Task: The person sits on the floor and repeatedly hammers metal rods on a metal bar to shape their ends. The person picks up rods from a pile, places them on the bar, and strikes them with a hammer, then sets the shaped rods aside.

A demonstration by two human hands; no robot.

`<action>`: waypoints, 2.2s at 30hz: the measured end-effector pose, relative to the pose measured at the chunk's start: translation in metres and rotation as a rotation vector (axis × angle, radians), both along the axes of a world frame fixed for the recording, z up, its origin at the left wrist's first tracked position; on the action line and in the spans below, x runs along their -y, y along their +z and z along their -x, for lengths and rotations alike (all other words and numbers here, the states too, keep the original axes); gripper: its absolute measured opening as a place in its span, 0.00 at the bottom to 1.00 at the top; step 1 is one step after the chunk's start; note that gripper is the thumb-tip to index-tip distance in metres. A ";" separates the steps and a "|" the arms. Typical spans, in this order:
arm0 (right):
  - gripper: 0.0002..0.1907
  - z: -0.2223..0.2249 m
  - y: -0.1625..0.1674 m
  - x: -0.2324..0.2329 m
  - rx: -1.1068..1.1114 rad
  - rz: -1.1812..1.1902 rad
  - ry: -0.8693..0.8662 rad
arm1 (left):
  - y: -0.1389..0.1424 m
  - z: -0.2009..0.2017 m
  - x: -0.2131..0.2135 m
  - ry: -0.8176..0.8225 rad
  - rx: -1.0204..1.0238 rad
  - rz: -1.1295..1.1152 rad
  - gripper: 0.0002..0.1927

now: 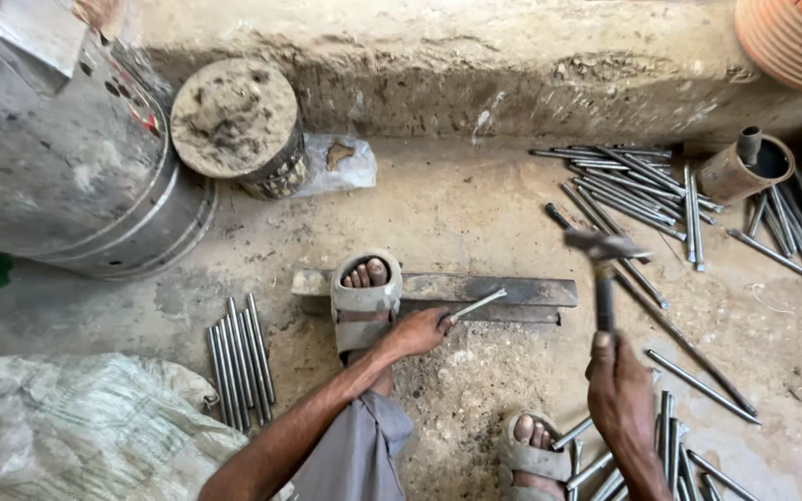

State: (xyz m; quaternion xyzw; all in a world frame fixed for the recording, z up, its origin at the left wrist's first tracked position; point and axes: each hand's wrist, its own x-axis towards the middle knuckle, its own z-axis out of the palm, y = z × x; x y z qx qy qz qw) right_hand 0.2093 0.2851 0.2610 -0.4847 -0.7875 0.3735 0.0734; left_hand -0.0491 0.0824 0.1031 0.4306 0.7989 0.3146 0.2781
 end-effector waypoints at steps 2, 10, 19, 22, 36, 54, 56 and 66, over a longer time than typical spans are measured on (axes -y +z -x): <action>0.23 -0.006 -0.003 0.009 -0.182 -0.079 -0.026 | 0.006 0.002 0.002 0.015 0.156 0.230 0.21; 0.28 0.003 -0.080 0.013 0.351 0.010 0.180 | -0.006 -0.005 -0.004 0.032 0.033 -0.019 0.24; 0.32 -0.003 -0.088 0.019 0.120 -0.003 0.036 | 0.004 0.006 0.002 0.026 0.154 0.202 0.23; 0.33 0.000 -0.108 0.025 0.194 0.048 0.123 | -0.002 0.003 0.003 0.019 0.174 0.224 0.24; 0.33 0.001 -0.038 0.022 0.020 -0.047 0.103 | 0.013 0.002 0.003 -0.016 0.173 0.254 0.25; 0.26 0.016 0.050 0.024 -0.239 -0.037 0.134 | -0.003 0.004 0.000 -0.011 0.177 0.235 0.24; 0.26 0.009 0.066 0.019 -0.554 -0.200 0.219 | 0.005 0.004 0.000 -0.015 0.191 0.245 0.24; 0.30 0.016 -0.091 0.029 0.336 0.020 0.243 | -0.015 -0.001 -0.004 -0.010 0.185 0.218 0.23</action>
